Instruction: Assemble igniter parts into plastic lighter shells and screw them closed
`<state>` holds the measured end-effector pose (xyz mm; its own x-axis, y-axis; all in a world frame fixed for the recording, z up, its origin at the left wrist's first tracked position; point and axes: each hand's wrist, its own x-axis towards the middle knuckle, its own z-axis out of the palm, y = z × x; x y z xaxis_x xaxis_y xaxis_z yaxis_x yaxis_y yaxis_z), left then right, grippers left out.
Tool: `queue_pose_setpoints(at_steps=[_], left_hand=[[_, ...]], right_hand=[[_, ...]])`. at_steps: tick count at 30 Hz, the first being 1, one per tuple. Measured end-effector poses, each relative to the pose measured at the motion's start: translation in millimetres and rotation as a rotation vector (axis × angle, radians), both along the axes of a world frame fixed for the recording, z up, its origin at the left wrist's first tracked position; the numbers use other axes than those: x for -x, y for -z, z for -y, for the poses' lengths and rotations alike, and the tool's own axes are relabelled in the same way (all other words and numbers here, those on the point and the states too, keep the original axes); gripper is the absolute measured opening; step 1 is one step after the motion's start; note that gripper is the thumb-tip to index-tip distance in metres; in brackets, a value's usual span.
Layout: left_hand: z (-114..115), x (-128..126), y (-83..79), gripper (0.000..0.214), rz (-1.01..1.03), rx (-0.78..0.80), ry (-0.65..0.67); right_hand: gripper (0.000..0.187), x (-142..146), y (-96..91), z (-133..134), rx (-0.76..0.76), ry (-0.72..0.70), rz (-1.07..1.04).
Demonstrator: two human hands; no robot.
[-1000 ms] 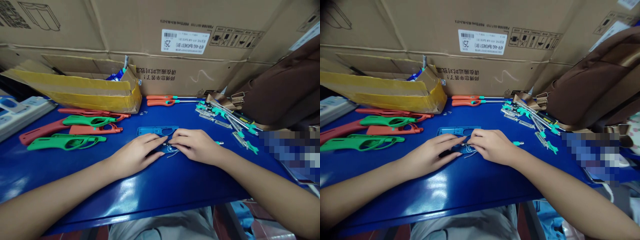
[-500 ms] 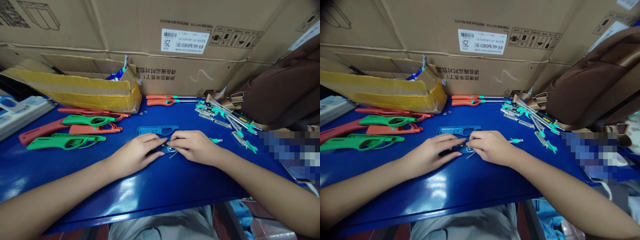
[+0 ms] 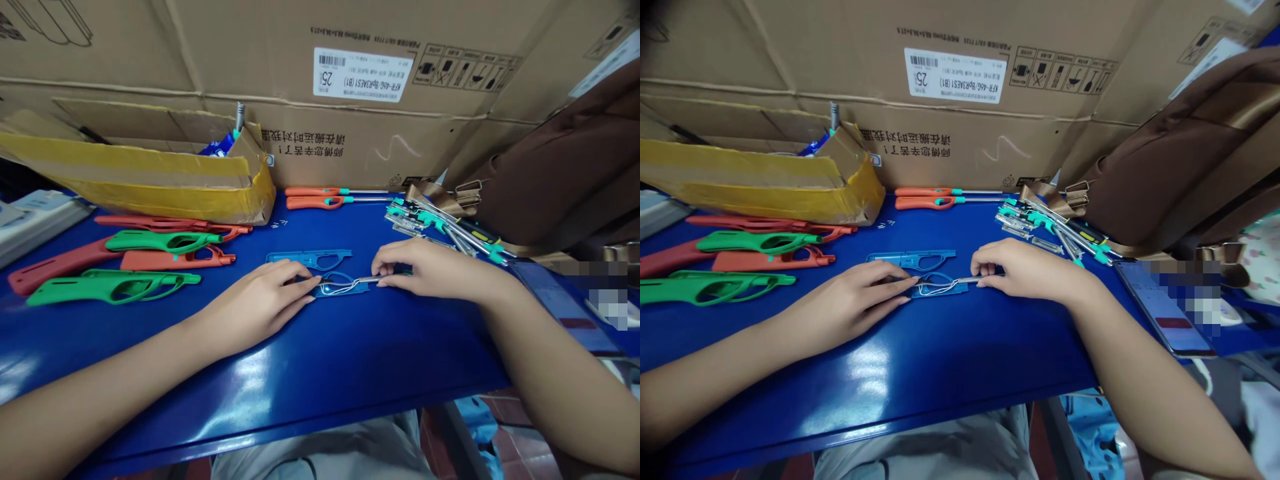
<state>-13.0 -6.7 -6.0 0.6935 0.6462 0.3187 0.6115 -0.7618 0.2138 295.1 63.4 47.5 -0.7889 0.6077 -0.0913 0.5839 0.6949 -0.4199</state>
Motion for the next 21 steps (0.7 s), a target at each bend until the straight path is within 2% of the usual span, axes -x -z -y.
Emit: queue_pose_setpoints(at_steps=[5, 12, 21], left_hand=[[-0.3, 0.2, -2.0, 0.035, -0.030, 0.006, -0.026], [-1.1, 2.1, -3.5, 0.033, -0.021, 0.029, -0.035], [-3.9, 4.9, -7.8, 0.031, 0.022, 0.076, -0.035]], right_hand=[[0.017, 3.1, -1.6, 2.7, -0.031, -0.114, -0.033], [0.022, 2.2, 5.0, 4.8, -0.118, -0.178, -0.021], [0.024, 19.9, 7.1, 29.4, -0.511, -0.251, 0.252]])
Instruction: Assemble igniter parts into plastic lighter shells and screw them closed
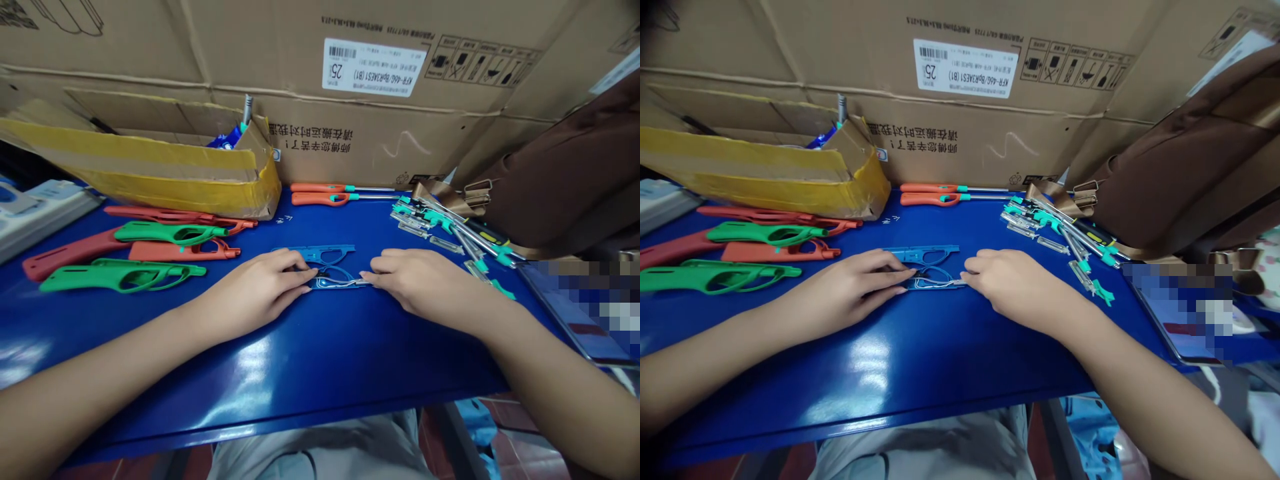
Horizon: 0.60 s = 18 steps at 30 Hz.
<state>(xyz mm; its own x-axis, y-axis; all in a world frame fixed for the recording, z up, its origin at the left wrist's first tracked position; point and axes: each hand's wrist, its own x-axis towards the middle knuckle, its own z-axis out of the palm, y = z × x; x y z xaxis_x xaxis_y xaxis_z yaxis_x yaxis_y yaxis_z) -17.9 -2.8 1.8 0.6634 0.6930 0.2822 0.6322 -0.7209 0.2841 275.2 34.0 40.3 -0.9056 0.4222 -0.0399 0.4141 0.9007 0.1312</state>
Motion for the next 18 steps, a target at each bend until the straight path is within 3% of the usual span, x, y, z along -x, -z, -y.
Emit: queue_pose_setpoints(at_steps=[4, 8, 12, 15, 18], left_hand=[[-1.1, 0.8, -1.2, 0.029, -0.006, 0.002, -0.017], [-2.3, 1.3, -2.8, 0.028, -0.012, -0.008, -0.001], [-2.6, 1.2, -2.9, 0.028, 0.019, -0.007, 0.026], [-1.5, -0.4, -1.5, 0.027, 0.034, -0.002, 0.030], [0.5, -2.8, -0.2, 0.027, 0.040, -0.013, 0.026]], right_hand=[[0.018, 6.2, 0.6, 11.7, -0.018, 0.019, 0.005], [0.025, 8.2, 5.7, 7.9, 0.204, 0.141, -0.147], [0.016, 8.6, 13.0, -3.4, 0.485, 0.199, -0.433], [0.014, 9.2, 14.3, -5.5, 0.548, 0.262, -0.519], [0.017, 10.6, 12.9, -2.5, 0.545, 0.233, -0.481]])
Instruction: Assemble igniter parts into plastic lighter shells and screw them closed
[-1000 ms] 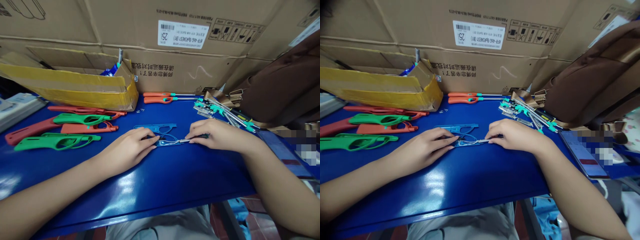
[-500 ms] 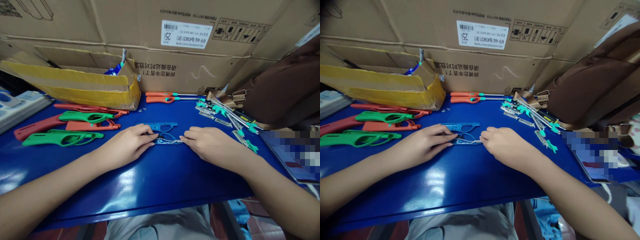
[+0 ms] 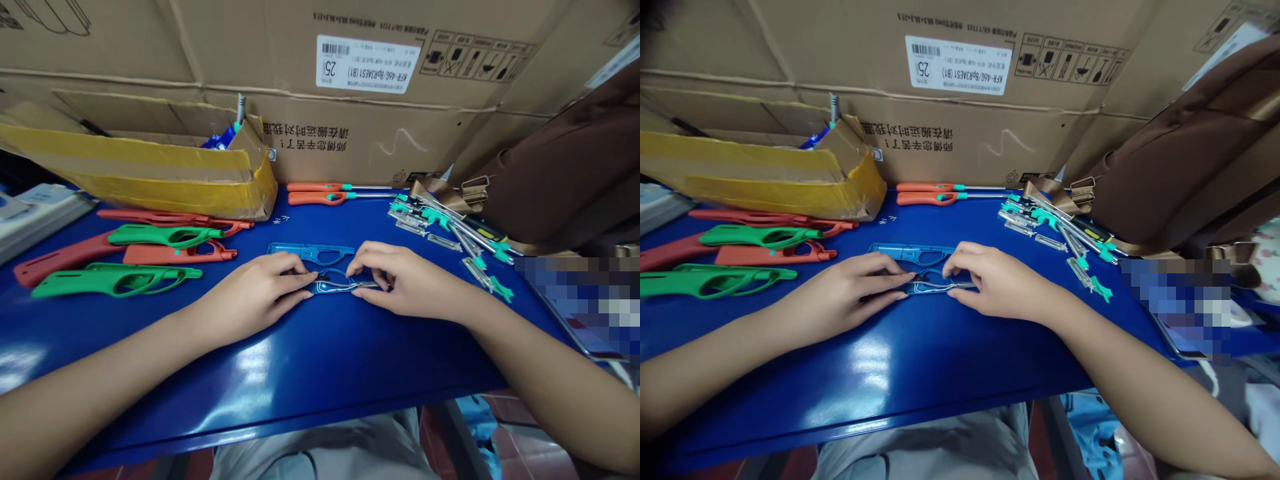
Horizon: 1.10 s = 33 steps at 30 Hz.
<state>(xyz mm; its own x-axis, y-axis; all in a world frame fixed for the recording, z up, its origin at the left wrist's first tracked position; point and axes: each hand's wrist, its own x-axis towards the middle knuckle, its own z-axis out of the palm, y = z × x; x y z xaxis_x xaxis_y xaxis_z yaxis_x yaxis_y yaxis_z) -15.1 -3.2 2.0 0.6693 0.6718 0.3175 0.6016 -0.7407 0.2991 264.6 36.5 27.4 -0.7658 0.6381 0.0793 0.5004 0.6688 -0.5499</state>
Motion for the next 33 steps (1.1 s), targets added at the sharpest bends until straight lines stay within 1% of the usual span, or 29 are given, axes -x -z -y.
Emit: queue_pose_setpoints(at_steps=[2, 4, 9, 12, 16, 18, 19, 20, 21, 22, 24, 25, 26, 28, 31, 33], left_hand=[[1.4, -1.0, 0.3, 0.027, -0.008, -0.010, -0.006], [2.6, -1.3, 0.4, 0.027, -0.019, -0.016, -0.013], [3.6, -0.2, 1.2, 0.028, -0.025, -0.016, -0.015], [3.5, -0.1, 1.9, 0.028, -0.026, -0.025, -0.015], [3.8, -0.8, 2.2, 0.028, -0.024, -0.042, -0.010], [4.2, -0.8, 2.2, 0.029, -0.026, -0.051, -0.010], [4.3, -0.7, 2.2, 0.029, -0.026, -0.055, -0.013], [4.4, -0.5, 2.2, 0.030, -0.025, -0.058, -0.015], [4.4, -0.3, 2.3, 0.030, -0.021, -0.059, -0.017], [4.3, -0.1, 2.4, 0.030, -0.015, -0.059, -0.017], [4.0, 0.2, 2.7, 0.030, 0.000, -0.056, -0.015], [3.9, 0.2, 2.8, 0.031, 0.005, -0.057, -0.016], [3.8, 0.1, 2.8, 0.031, 0.008, -0.063, -0.017], [4.1, -0.1, 2.3, 0.031, 0.008, -0.082, -0.017], [5.7, -0.6, 0.0, 0.030, 0.007, -0.113, -0.001], [6.9, -1.0, -1.9, 0.028, 0.010, -0.134, 0.015]], right_hand=[[0.015, 1.4, 0.0, 1.7, -0.024, -0.036, 0.039], [0.011, 2.6, 1.2, 1.9, -0.036, -0.040, 0.059], [0.009, 1.3, 2.8, -1.0, 0.002, -0.069, 0.017], [0.010, -1.0, -2.0, -0.6, 0.017, -0.100, 0.023], [0.013, -2.0, -10.9, -0.6, 0.097, -0.146, -0.001], [0.016, -4.2, -12.9, -5.6, 0.085, -0.128, -0.042], [0.017, -7.0, -12.9, -10.2, 0.040, -0.085, -0.064], [0.018, -11.4, -12.5, -16.4, -0.034, -0.013, -0.082], [0.018, -17.6, -11.8, -24.0, -0.132, 0.091, -0.083], [0.018, -25.5, -10.9, -32.5, -0.249, 0.226, -0.083], [0.020, -44.5, -9.7, -50.6, -0.413, 0.497, 0.027], [0.019, -54.3, -9.6, -59.0, -0.438, 0.591, 0.120], [0.016, -63.4, -9.8, -66.3, -0.433, 0.656, 0.213], [0.015, -77.5, -10.6, -76.7, -0.384, 0.756, 0.364], [0.022, -87.8, -11.2, -83.1, -0.307, 0.886, 0.459], [0.023, -90.3, -10.1, -84.7, -0.286, 0.944, 0.485]])
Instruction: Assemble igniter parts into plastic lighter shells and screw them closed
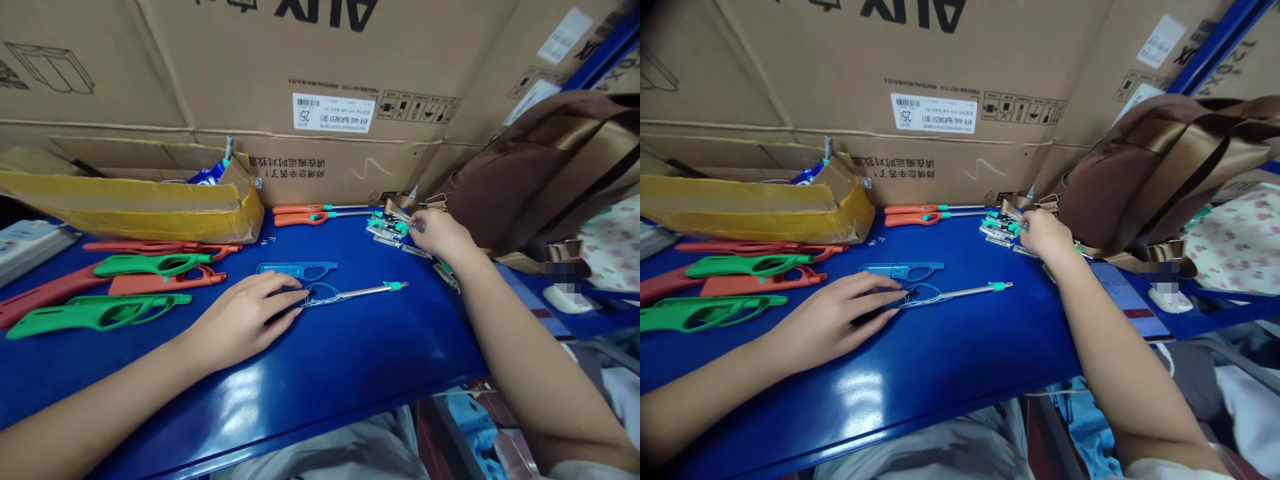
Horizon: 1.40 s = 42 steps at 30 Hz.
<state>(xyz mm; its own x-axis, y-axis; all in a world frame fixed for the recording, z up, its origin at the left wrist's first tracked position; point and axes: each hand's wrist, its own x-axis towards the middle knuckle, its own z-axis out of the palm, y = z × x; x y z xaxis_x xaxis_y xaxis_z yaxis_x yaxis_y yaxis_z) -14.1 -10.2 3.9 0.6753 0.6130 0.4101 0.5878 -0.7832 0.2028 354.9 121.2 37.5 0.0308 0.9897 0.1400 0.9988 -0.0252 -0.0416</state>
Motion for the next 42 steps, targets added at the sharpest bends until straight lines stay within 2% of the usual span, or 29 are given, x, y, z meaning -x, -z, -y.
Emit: queue_pose_setpoints(at_steps=[6, 11, 21, 25, 28, 32, 37, 40, 42], left_hand=[[1.3, -0.1, -1.7, 0.024, -0.008, -0.015, 0.036], [1.1, 0.3, -0.6, 0.023, -0.011, -0.001, 0.046], [1.7, 0.8, -1.6, 0.022, 0.007, -0.011, 0.057], [2.6, 0.8, -2.6, 0.021, 0.006, -0.010, 0.057], [3.0, 1.0, -2.4, 0.021, 0.005, -0.012, 0.056], [2.7, 1.4, -1.2, 0.022, -0.003, -0.002, 0.050], [1.6, 1.9, -0.3, 0.023, -0.007, -0.005, 0.046], [1.2, 2.0, -0.5, 0.024, -0.004, -0.017, 0.046], [1.2, 1.8, -0.9, 0.024, -0.002, -0.022, 0.047]], right_hand=[[0.018, -4.4, 5.9, -5.8, 0.032, 0.044, 0.003], [0.031, -6.7, 9.1, -7.2, -0.023, -0.003, -0.022], [0.006, -10.8, 15.4, -14.9, -0.138, -0.088, -0.157], [0.006, -13.7, 17.6, -20.5, -0.141, -0.113, -0.261], [0.009, -12.1, 18.7, -21.9, -0.104, -0.181, -0.353], [0.026, -5.0, 17.3, -15.2, -0.036, -0.347, -0.405], [0.030, 2.6, 14.7, -2.8, 0.052, -0.535, -0.364], [0.044, 4.0, 11.7, 1.3, 0.026, -0.583, -0.329], [0.045, 4.7, 9.2, 2.9, 0.012, -0.629, -0.293]])
